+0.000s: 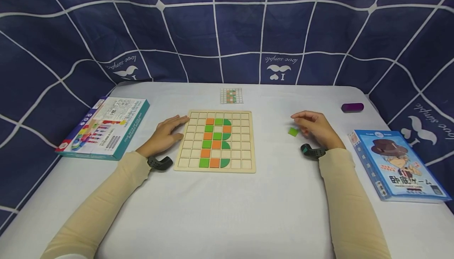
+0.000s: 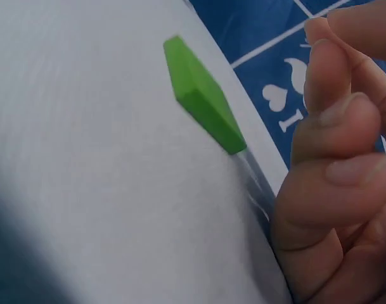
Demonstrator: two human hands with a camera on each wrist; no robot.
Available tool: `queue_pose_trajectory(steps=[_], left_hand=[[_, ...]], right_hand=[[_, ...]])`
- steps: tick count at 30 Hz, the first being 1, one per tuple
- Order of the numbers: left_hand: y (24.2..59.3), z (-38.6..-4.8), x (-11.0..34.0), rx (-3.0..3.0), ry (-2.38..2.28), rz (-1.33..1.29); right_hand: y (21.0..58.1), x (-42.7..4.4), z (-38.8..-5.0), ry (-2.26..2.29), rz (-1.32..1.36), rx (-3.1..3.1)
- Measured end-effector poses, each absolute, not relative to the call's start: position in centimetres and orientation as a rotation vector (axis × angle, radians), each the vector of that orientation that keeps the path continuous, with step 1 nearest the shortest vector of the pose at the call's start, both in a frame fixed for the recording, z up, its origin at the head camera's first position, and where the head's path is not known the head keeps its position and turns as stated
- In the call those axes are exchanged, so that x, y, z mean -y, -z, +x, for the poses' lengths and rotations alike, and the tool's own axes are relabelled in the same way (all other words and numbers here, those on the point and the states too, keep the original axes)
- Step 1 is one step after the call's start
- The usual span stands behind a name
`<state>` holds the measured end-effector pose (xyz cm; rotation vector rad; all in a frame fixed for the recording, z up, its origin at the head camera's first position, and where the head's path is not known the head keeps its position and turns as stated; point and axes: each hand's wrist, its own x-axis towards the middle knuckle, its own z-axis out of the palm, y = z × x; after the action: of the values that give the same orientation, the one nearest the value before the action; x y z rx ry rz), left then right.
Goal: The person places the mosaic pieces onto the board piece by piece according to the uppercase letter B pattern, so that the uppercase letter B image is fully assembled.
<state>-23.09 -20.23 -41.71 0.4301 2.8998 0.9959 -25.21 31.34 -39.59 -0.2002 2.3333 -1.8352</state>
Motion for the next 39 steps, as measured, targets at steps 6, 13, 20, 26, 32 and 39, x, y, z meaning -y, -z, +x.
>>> queue_pose_trajectory(steps=[6, 13, 20, 26, 32, 39], left_hand=[[41.72, -23.01, 20.32, -2.897, -0.995, 0.427], [41.78, -23.1, 20.25, -2.898, -0.992, 0.429], [41.77, -23.09, 20.19, -2.893, -1.004, 0.43], [41.73, -23.05, 20.24, -2.894, -0.993, 0.431], [41.75, -23.09, 20.3, -2.896, -0.997, 0.429], [41.82, -23.17, 20.3, -2.899, -0.995, 0.431]], right_hand=[[40.18, -31.71, -25.27, 1.904, -0.206, -2.259], [40.43, -31.98, -25.37, 1.695, -0.233, -2.395], [40.33, -31.66, -25.62, 1.388, -0.195, -2.548], [40.05, -31.22, -25.66, 1.237, -0.27, -2.619], [39.92, -31.07, -25.72, 1.175, -0.285, -2.653], [40.04, -31.04, -26.03, 1.165, -0.247, -2.658]])
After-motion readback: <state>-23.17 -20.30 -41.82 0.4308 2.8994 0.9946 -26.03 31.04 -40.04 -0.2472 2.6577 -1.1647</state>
